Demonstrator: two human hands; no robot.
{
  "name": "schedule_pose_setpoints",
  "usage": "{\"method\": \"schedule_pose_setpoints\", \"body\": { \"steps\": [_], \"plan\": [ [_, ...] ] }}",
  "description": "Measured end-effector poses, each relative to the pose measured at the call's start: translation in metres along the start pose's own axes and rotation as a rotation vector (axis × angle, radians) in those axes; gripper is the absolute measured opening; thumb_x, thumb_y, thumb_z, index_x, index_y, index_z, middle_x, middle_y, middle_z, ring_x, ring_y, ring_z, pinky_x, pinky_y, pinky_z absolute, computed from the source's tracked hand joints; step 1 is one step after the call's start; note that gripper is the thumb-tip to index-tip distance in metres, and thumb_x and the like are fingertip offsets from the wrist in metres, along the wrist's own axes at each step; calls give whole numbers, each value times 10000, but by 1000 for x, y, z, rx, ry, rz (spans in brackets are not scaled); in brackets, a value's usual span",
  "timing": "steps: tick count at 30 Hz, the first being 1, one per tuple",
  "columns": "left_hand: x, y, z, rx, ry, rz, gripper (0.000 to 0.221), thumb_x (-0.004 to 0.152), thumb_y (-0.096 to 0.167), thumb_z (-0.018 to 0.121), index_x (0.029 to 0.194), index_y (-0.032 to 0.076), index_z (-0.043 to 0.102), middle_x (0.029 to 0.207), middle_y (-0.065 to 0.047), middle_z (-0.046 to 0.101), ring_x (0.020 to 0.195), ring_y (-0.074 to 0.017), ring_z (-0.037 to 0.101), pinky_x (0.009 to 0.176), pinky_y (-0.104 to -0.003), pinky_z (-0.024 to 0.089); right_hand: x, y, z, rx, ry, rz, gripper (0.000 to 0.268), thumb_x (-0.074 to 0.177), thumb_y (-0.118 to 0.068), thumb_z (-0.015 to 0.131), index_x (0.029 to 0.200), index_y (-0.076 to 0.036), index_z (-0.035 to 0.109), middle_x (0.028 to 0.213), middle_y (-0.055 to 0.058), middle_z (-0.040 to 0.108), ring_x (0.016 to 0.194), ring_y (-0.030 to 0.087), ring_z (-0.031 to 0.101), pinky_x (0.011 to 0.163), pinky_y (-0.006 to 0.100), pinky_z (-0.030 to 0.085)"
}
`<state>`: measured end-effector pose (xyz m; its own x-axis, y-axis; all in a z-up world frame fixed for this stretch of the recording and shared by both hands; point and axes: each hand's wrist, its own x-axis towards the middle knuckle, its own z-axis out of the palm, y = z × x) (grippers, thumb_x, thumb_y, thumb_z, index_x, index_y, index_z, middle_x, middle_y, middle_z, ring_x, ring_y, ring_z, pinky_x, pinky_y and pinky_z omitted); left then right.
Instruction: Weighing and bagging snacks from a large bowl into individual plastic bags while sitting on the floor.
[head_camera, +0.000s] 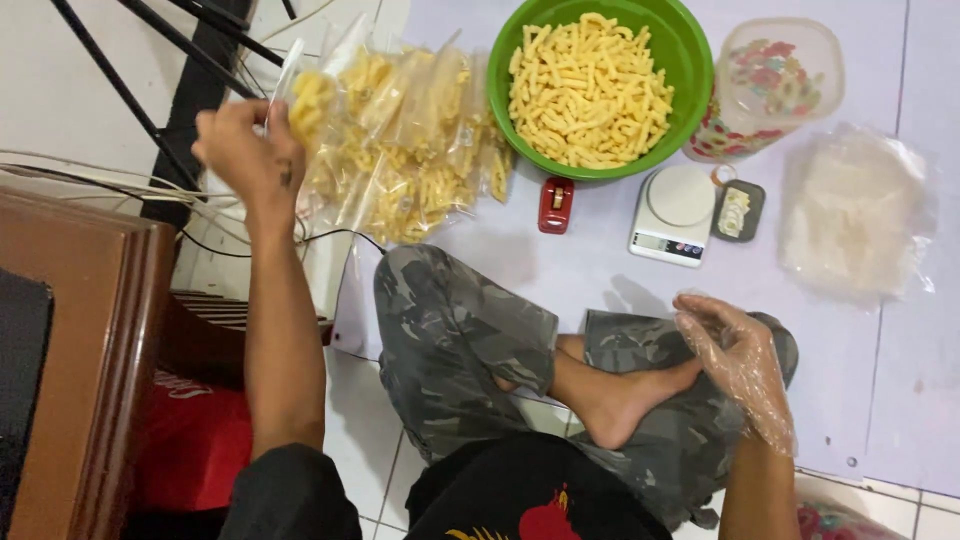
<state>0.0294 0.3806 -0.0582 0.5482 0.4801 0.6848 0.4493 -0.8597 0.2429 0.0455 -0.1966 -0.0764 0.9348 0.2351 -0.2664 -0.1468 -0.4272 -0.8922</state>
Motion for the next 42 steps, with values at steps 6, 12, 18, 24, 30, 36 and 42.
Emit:
{"method": "schedule_pose_setpoints", "body": {
  "steps": [6,12,18,24,30,36,42],
  "plan": [
    [43,5,77,-32,62,183,147,904,161,745,789,71,766,832,-86,671,782,-285,549,765,-448,431,5,-14,18,-41,-2,27,325,871,-28,718,1189,41,722,1125,135,772,946,194,696,856,294,537],
    [39,-1,160,-12,-158,100,268,925,199,759,683,94,709,695,-81,616,699,-322,544,679,-489,451,6,-1,15,-18,-14,63,307,870,-46,723,1169,21,742,1130,105,776,931,176,690,843,276,540],
    [25,-30,201,-18,-260,108,250,891,326,819,1000,102,822,880,-133,717,767,-334,670,655,-475,546,7,22,1,-20,8,118,335,875,-74,727,1200,7,735,1099,109,780,922,175,697,851,281,559],
    [22,-24,153,-9,-279,344,587,868,217,919,1348,-12,670,1147,-262,628,1029,-429,567,815,-549,480,13,40,-27,-136,112,72,303,899,-154,716,1166,-11,739,1071,62,778,877,160,679,806,275,542],
    [-1,58,61,-327,-70,481,452,842,-63,740,1273,-152,636,1153,-304,555,1026,-454,522,930,-513,416,35,94,-83,-292,406,-9,307,905,-142,737,1167,18,739,961,120,755,794,210,670,767,316,544],
    [-84,122,33,-385,-146,406,347,908,-30,731,1230,-121,640,1116,-271,624,1039,-428,550,960,-495,442,96,168,-141,-474,753,44,180,923,-181,758,987,-15,784,890,107,774,749,223,734,703,338,569],
    [-159,113,80,-452,-183,476,281,830,63,831,1098,28,755,1005,-181,642,918,-422,636,866,-497,489,180,253,-162,-599,696,119,517,869,-398,871,1279,-129,707,1244,108,712,1233,318,610,1052,452,476]
  ]
}}
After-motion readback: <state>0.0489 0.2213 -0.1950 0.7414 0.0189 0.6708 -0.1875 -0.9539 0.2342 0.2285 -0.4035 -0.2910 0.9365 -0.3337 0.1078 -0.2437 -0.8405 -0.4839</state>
